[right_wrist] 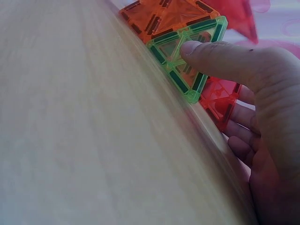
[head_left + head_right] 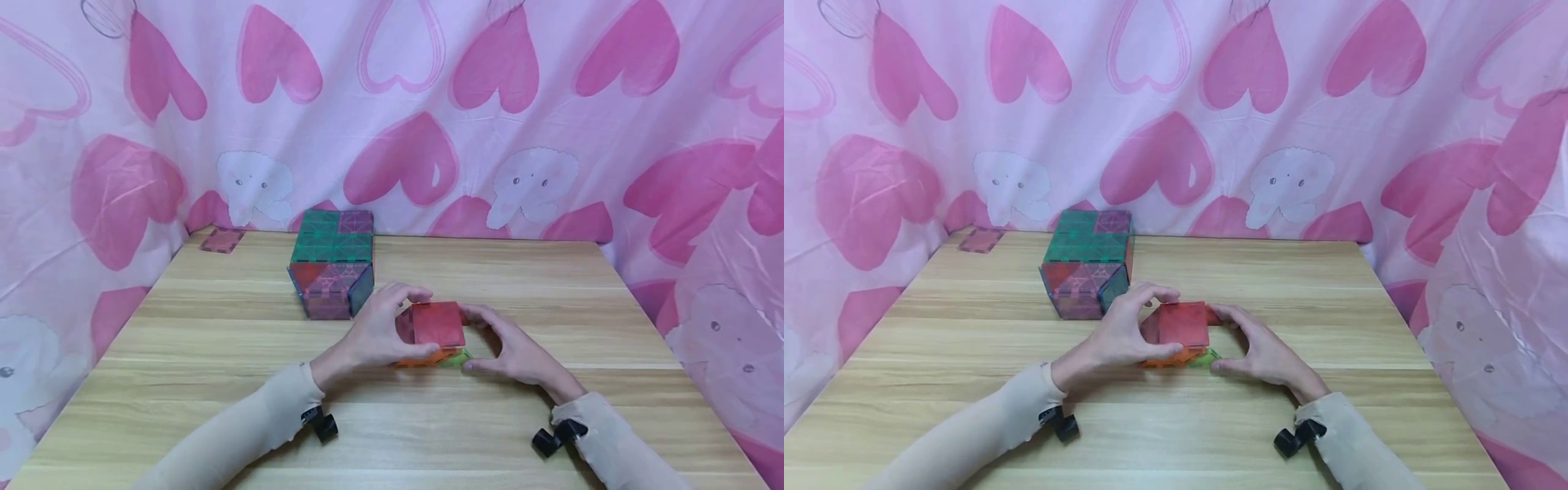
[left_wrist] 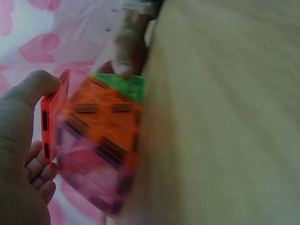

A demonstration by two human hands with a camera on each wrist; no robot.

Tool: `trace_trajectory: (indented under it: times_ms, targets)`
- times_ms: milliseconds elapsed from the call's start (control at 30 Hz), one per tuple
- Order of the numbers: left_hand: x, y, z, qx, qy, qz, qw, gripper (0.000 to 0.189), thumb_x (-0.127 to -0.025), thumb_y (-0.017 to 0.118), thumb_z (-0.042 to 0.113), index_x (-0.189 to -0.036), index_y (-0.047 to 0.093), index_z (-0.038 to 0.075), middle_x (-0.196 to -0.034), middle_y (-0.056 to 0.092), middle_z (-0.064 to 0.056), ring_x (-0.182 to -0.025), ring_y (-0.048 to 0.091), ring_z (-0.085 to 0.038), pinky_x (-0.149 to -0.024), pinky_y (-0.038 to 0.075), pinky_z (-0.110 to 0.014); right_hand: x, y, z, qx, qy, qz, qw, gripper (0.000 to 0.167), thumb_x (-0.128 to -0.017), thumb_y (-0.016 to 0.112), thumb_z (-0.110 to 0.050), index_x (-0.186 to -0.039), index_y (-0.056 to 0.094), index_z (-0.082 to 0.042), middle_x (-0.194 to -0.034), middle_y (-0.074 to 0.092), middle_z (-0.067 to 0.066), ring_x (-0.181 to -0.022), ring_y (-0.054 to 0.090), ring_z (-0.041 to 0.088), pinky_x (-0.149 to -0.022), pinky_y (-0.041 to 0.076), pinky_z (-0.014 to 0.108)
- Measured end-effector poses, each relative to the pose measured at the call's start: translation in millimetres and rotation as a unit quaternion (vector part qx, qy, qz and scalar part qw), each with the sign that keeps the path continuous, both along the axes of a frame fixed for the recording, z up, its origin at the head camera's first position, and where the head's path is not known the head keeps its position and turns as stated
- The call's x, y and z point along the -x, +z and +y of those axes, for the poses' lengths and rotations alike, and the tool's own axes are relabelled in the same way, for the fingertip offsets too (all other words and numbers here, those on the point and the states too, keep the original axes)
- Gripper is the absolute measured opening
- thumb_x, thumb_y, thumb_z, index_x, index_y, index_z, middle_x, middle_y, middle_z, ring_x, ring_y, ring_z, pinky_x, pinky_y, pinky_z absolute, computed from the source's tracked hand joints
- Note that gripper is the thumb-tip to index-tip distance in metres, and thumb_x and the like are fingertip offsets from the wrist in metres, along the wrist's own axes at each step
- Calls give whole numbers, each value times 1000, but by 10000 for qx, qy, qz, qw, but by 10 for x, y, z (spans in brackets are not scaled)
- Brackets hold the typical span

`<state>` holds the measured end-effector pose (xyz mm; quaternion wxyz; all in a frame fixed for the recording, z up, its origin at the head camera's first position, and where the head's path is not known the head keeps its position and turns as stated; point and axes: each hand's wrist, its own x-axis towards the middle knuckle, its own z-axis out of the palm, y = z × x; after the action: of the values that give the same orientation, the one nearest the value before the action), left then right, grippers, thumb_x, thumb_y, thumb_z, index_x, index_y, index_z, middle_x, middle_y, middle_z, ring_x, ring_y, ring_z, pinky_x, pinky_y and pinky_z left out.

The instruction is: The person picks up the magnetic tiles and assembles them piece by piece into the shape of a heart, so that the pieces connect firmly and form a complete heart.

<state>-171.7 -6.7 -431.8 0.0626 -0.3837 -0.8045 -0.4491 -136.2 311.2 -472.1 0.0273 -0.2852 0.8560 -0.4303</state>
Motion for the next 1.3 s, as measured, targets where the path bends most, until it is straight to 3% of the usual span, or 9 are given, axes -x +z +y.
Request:
trace_trajectory:
  times_ms: [200, 333, 600, 800, 933, 1033, 1133, 1233, 1300]
  targets:
    - [2, -110, -7, 151, 41, -133, 9998, 81, -78, 102, 42, -144, 67, 11, -136, 69, 6, -130, 57, -12, -111, 54, -41, 9, 23, -32, 78, 117, -32, 9999, 94, -89, 98, -28, -167, 46, -21, -160, 60, 1, -146, 59, 28, -122, 41, 27]
    - [19, -48, -48, 160, 2, -64, 9999, 88, -77, 103, 45, -150, 63, 13, -143, 67, 4, -137, 56, -14, -118, 50, -45, 11, 23, -41, 75, 110, -40, 9999, 94, -89, 98, -28, -167, 46, -21, -160, 60, 1, -146, 59, 29, -122, 41, 28]
    - [229, 377, -348, -617, 272, 728, 9951, 94, -76, 104, 37, -155, 60, 11, -154, 64, -2, -146, 54, -21, -122, 46, -52, 29, 7, -17, -83, 24, -6, 10000, 96, -88, 98, -31, -168, 46, -22, -161, 59, -1, -147, 58, 28, -122, 42, 29]
    - [472, 702, -844, -1267, 1071, 983, 9812, 90, -76, 103, 27, -155, 62, 12, -154, 65, -2, -145, 55, -23, -122, 44, -55, 30, -6, 4, -132, 21, 19, 9999, 96, -88, 98, -30, -167, 46, -21, -161, 58, 0, -147, 58, 27, -122, 43, 29]
    - [674, 806, -1260, -1598, 1831, 1057, 9642, 89, -75, 101, 17, -154, 63, 12, -153, 67, -2, -144, 56, -23, -121, 42, -50, 24, -6, 4, -149, 16, 28, 9999, 95, -88, 98, -31, -168, 46, -21, -161, 59, 1, -146, 58, 27, -121, 43, 30]
    - [855, 760, -1615, -1745, 2518, 1123, 9453, 86, -75, 100, 14, -153, 64, 10, -152, 67, -4, -142, 56, -23, -119, 42, -39, 20, -7, 2, -140, 43, 35, 9999, 95, -89, 97, -30, -168, 45, -21, -162, 58, 1, -146, 58, 28, -122, 43, 31]
    - [1008, 608, -1970, -1636, 3202, 939, 9284, 81, -81, 99, 22, -154, 64, 12, -151, 67, -3, -140, 56, -19, -114, 44, -25, 14, -10, 8, -120, 57, 40, 9999, 94, -89, 97, -29, -168, 46, -21, -161, 59, 1, -146, 59, 29, -121, 43, 30]
    - [1088, 404, -2290, -1250, 3757, 394, 9174, 81, -89, 96, 36, -159, 60, 18, -156, 62, -2, -139, 54, -19, -114, 44, -22, 10, -13, 25, -139, 25, 52, 9999, 94, -89, 97, -29, -168, 46, -21, -161, 59, 1, -146, 58, 29, -121, 43, 29]
    - [1116, 256, -2475, -1005, 3982, -54, 9118, 82, -92, 92, 42, -162, 56, 19, -159, 57, -6, -141, 52, -23, -119, 45, -30, 8, -14, 33, -172, 0, 65, 9998, 94, -89, 97, -30, -168, 46, -21, -161, 58, 1, -146, 58, 28, -121, 43, 29]
